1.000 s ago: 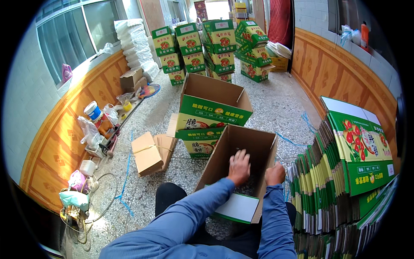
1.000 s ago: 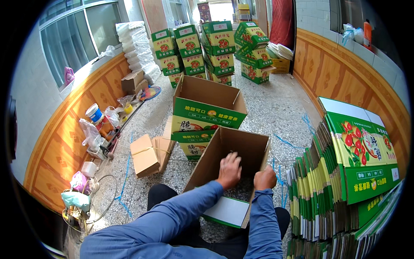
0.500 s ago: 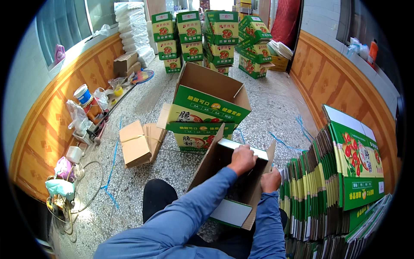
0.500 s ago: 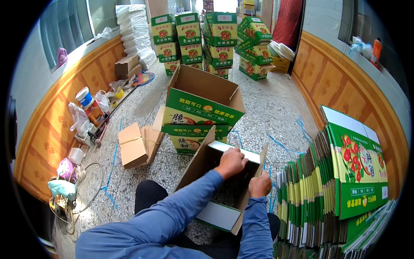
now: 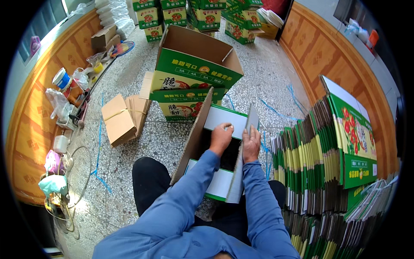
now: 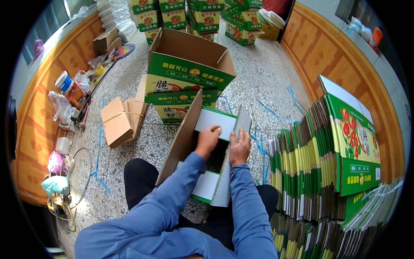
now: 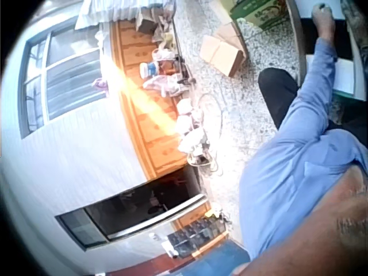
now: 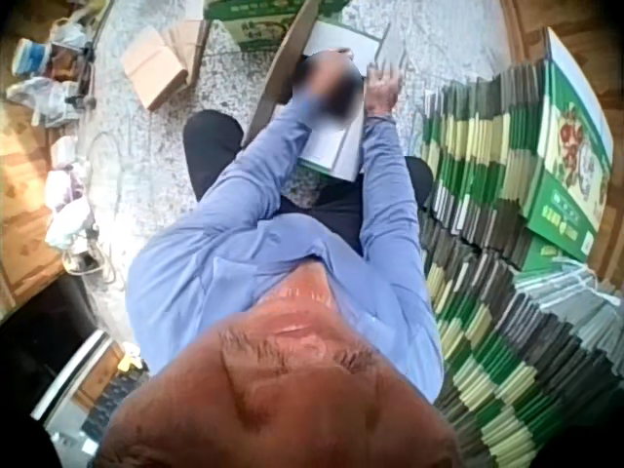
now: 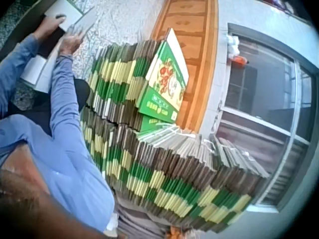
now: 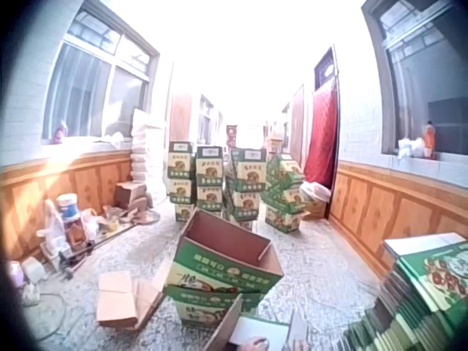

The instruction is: The person assembles flat-packed cardboard boxes by folding the sides and securing them with a tape dispenser. They repeat this process for multiple boxes, stacking the finished ones nearby.

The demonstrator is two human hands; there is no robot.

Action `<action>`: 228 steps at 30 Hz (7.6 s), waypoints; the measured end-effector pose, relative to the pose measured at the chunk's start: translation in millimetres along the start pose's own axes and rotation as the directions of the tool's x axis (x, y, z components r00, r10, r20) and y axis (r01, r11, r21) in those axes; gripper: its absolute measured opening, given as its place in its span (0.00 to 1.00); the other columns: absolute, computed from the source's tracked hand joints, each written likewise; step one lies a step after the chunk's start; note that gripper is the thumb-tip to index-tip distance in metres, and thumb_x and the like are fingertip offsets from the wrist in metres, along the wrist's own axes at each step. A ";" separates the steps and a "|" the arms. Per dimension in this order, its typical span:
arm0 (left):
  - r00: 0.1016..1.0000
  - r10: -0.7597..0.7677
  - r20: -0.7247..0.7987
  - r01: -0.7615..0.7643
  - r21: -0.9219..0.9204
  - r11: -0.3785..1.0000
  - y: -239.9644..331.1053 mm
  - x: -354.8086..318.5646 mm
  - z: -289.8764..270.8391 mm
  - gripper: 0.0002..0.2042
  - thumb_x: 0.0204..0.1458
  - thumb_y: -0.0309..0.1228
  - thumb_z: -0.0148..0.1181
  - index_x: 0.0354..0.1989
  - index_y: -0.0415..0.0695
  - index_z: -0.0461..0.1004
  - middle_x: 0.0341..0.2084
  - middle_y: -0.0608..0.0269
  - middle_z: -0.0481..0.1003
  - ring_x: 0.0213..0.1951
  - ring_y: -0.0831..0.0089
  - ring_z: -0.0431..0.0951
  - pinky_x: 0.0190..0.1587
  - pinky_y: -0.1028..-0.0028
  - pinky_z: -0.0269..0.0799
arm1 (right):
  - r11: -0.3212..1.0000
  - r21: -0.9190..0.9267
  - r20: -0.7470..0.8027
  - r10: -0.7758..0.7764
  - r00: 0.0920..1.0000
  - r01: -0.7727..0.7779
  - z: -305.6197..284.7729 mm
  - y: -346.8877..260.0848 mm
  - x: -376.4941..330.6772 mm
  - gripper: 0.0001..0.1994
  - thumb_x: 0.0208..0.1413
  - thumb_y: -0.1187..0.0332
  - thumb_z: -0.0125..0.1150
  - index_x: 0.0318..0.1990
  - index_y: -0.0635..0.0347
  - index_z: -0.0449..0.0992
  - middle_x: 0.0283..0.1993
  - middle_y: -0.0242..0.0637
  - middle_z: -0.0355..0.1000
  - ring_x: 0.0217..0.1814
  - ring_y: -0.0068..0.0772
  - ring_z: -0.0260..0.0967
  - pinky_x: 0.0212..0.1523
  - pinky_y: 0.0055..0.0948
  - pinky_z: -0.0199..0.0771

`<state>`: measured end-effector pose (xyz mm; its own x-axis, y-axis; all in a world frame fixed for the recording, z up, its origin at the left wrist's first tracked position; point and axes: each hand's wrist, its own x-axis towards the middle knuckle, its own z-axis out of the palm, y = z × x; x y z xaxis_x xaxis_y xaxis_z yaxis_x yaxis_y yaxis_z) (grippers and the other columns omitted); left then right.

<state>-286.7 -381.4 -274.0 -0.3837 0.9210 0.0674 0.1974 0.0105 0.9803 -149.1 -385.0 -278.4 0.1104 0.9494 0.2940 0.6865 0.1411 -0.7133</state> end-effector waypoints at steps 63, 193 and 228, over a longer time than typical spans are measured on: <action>0.773 0.213 0.597 -0.634 0.727 0.262 -7.7 -25.4 -30.0 0.21 0.58 0.41 0.53 0.60 0.56 0.69 0.67 0.53 0.56 0.68 0.51 0.51 0.67 0.55 0.44 | 0.406 -0.564 0.069 0.891 0.448 -0.720 14.6 326.5 -176.0 0.38 0.43 0.58 0.75 0.57 0.70 0.63 0.53 0.57 0.64 0.57 0.54 0.63 0.53 0.46 0.72; 0.642 0.224 0.733 -0.691 0.428 0.582 6.1 112.9 8.0 0.39 0.34 0.59 0.67 0.49 0.39 0.73 0.43 0.51 0.73 0.51 0.53 0.69 0.57 0.58 0.58 | 0.470 -0.327 0.883 -0.157 0.443 0.820 -207.5 114.1 30.4 0.25 0.41 0.66 0.64 0.51 0.33 0.75 0.27 0.46 0.62 0.28 0.49 0.67 0.26 0.46 0.66; 0.981 -0.146 0.130 -0.032 0.844 0.536 -0.4 94.2 -181.8 0.41 0.40 0.70 0.54 0.38 0.36 0.79 0.36 0.45 0.78 0.41 0.53 0.79 0.45 0.62 0.72 | 0.637 0.661 0.157 0.401 0.903 -0.398 -47.9 107.9 -68.3 0.06 0.42 0.73 0.53 0.30 0.62 0.69 0.27 0.32 0.68 0.27 0.28 0.66 0.27 0.28 0.68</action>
<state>-486.9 -365.5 -234.3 -0.2879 0.9523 -0.1011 0.8791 0.3047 0.3665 -48.1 -448.0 -345.0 0.2620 0.9575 -0.1204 -0.0814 -0.1024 -0.9914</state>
